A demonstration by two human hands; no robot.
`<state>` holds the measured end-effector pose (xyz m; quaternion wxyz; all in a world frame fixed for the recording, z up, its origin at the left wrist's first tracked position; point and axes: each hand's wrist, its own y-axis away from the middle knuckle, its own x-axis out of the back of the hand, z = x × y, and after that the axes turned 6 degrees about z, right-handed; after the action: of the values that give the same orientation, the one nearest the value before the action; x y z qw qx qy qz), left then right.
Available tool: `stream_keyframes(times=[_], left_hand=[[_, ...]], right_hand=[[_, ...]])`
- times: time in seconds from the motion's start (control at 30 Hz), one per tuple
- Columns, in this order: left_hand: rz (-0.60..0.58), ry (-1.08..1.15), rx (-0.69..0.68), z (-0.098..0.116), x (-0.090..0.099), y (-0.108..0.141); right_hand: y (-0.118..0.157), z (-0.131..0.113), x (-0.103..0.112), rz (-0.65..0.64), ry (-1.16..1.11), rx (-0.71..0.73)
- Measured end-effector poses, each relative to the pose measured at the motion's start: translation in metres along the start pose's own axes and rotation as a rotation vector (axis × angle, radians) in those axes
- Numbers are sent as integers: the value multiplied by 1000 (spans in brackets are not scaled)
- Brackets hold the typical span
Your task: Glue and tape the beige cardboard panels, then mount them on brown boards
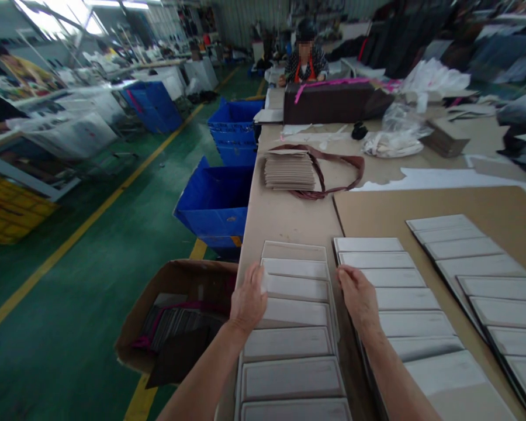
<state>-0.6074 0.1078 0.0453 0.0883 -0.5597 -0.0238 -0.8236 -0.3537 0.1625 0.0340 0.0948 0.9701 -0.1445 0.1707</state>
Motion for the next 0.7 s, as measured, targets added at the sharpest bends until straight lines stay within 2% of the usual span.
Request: stream_keyframes(times=[0.07, 0.1, 0.13, 0.2, 0.23, 0.3, 0.37, 0.5, 0.6, 0.7], left_hand=[[96, 186, 119, 8, 13, 8], [94, 319, 207, 15, 18, 13], [48, 481, 310, 23, 22, 19], [-118, 883, 549, 40, 27, 32], [-228, 1080, 638, 48, 27, 38], [-333, 1337, 745, 59, 26, 48], [-362, 1427, 766, 64, 23, 56], [-401, 1423, 645, 61, 20, 68], [-434, 1449, 622, 58, 19, 73], [-434, 1459, 650, 55, 18, 76]], right_hand=[[27, -7, -7, -193, -125, -85], [40, -11, -13, -291, -190, -118], [53, -16, -19, -378, -248, -144], [74, -26, -32, -507, -352, -194], [82, -30, -36, -553, -395, -220], [91, -34, -43, -613, -446, -247], [94, -36, -45, -632, -446, -278], [92, -35, -44, -672, -387, -363], [88, -34, -42, -716, -447, -371], [80, -32, -40, -609, -475, -302]])
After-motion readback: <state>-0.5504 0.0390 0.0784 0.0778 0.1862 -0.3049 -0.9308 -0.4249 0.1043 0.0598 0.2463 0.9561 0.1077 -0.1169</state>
